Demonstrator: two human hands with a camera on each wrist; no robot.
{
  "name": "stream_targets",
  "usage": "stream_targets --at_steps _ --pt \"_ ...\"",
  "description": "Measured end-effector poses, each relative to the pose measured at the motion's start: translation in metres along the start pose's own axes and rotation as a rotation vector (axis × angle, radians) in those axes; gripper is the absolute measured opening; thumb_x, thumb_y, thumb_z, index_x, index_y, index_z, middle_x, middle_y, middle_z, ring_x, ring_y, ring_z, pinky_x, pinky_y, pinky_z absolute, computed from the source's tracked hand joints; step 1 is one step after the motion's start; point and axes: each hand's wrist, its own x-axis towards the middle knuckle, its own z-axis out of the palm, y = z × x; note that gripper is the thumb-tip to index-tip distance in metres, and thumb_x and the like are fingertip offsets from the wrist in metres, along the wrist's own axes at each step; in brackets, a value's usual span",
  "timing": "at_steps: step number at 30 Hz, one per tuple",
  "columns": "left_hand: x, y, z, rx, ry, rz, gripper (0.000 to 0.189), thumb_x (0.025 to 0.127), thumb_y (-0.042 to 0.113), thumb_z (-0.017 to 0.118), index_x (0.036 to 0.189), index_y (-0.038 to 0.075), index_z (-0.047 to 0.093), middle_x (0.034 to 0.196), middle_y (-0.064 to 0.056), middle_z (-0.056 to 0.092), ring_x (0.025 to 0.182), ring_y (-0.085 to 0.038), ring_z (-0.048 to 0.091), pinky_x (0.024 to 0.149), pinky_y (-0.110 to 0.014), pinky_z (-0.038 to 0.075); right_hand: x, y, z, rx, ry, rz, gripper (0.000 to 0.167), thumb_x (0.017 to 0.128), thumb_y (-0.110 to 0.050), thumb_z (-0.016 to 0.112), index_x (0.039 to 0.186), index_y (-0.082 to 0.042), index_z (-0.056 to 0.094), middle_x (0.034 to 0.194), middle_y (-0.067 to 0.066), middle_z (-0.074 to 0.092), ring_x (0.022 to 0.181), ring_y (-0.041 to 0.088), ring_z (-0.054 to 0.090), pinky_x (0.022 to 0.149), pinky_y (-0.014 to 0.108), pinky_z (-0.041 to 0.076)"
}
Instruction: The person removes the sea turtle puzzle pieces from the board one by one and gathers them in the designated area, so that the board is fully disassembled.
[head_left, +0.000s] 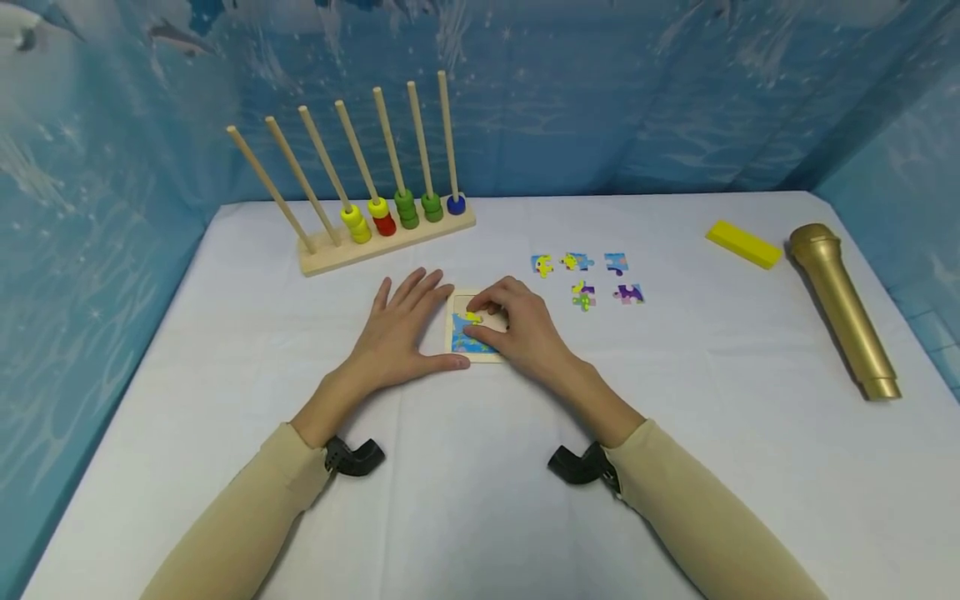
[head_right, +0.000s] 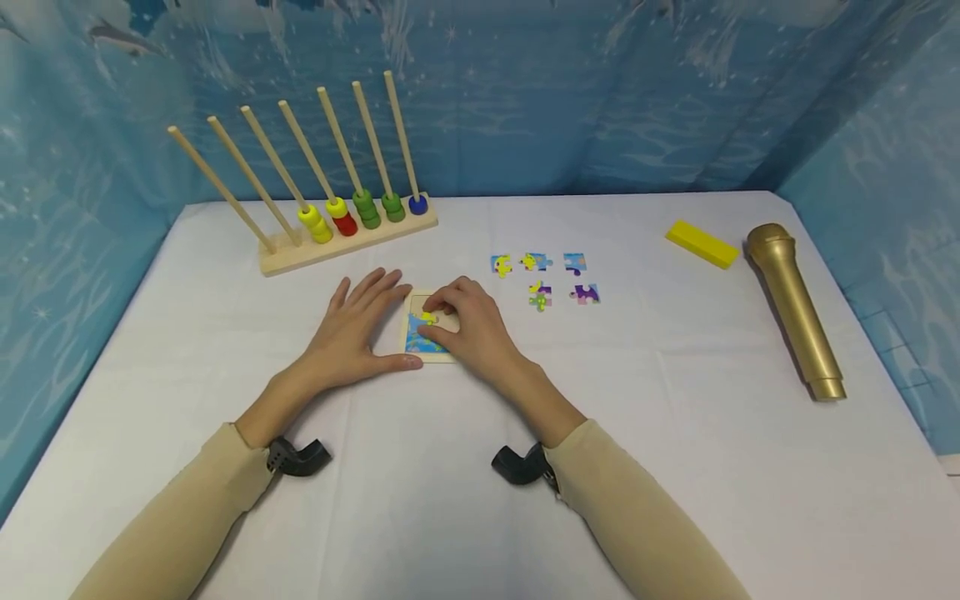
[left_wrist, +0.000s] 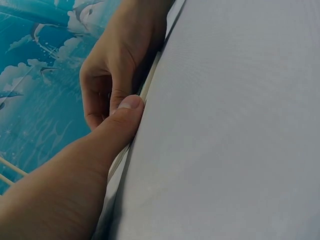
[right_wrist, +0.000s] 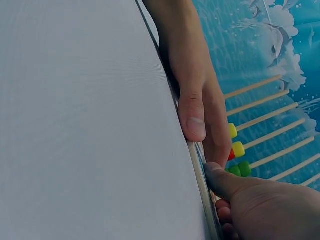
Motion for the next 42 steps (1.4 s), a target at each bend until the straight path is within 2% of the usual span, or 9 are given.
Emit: stream_targets --at_steps 9,17,27,34,42 --pt "0.000 -0.001 0.003 0.009 0.012 0.006 0.106 0.081 0.077 0.071 0.164 0.021 0.037 0.176 -0.004 0.024 0.165 -0.028 0.011 0.129 -0.066 0.000 0.000 -0.001 -0.003 0.009 -0.042 0.030 0.033 0.088 -0.019 0.088 0.112 -0.006 0.071 0.108 0.007 0.065 0.100 0.020 0.058 0.090 0.035 0.049" --pt "-0.002 0.001 0.002 0.007 0.015 0.003 0.106 0.080 0.077 0.072 0.163 0.020 0.038 0.175 -0.005 0.026 0.165 -0.029 0.012 0.129 -0.066 0.001 -0.003 0.001 0.000 0.055 0.002 0.038 0.030 0.088 -0.019 0.088 0.110 -0.010 0.070 0.100 0.001 0.069 0.092 0.015 0.061 0.083 0.030 0.051" --pt "-0.001 0.001 0.002 0.008 0.016 0.003 0.106 0.081 0.077 0.071 0.163 0.020 0.038 0.175 -0.005 0.026 0.165 -0.029 0.012 0.129 -0.065 0.002 -0.006 0.001 -0.001 0.073 0.042 0.026 0.028 0.088 -0.016 0.088 0.108 -0.009 0.071 0.098 0.001 0.070 0.086 0.014 0.063 0.078 0.028 0.053" --pt "0.000 0.002 0.002 0.000 0.006 -0.002 0.107 0.080 0.076 0.072 0.164 0.020 0.037 0.176 -0.005 0.025 0.165 -0.029 0.012 0.130 -0.065 0.002 -0.008 0.000 -0.003 0.142 0.088 0.066 0.016 0.092 -0.012 0.083 0.105 -0.011 0.073 0.090 0.001 0.070 0.080 0.013 0.062 0.072 0.024 0.051" --pt "0.000 0.001 0.003 0.015 0.005 -0.007 0.108 0.080 0.078 0.071 0.164 0.022 0.035 0.176 -0.003 0.024 0.165 -0.027 0.010 0.130 -0.062 0.000 -0.014 0.002 -0.011 0.207 0.138 0.120 0.012 0.096 -0.014 0.079 0.108 -0.013 0.075 0.094 0.000 0.073 0.084 0.014 0.065 0.076 0.020 0.053"
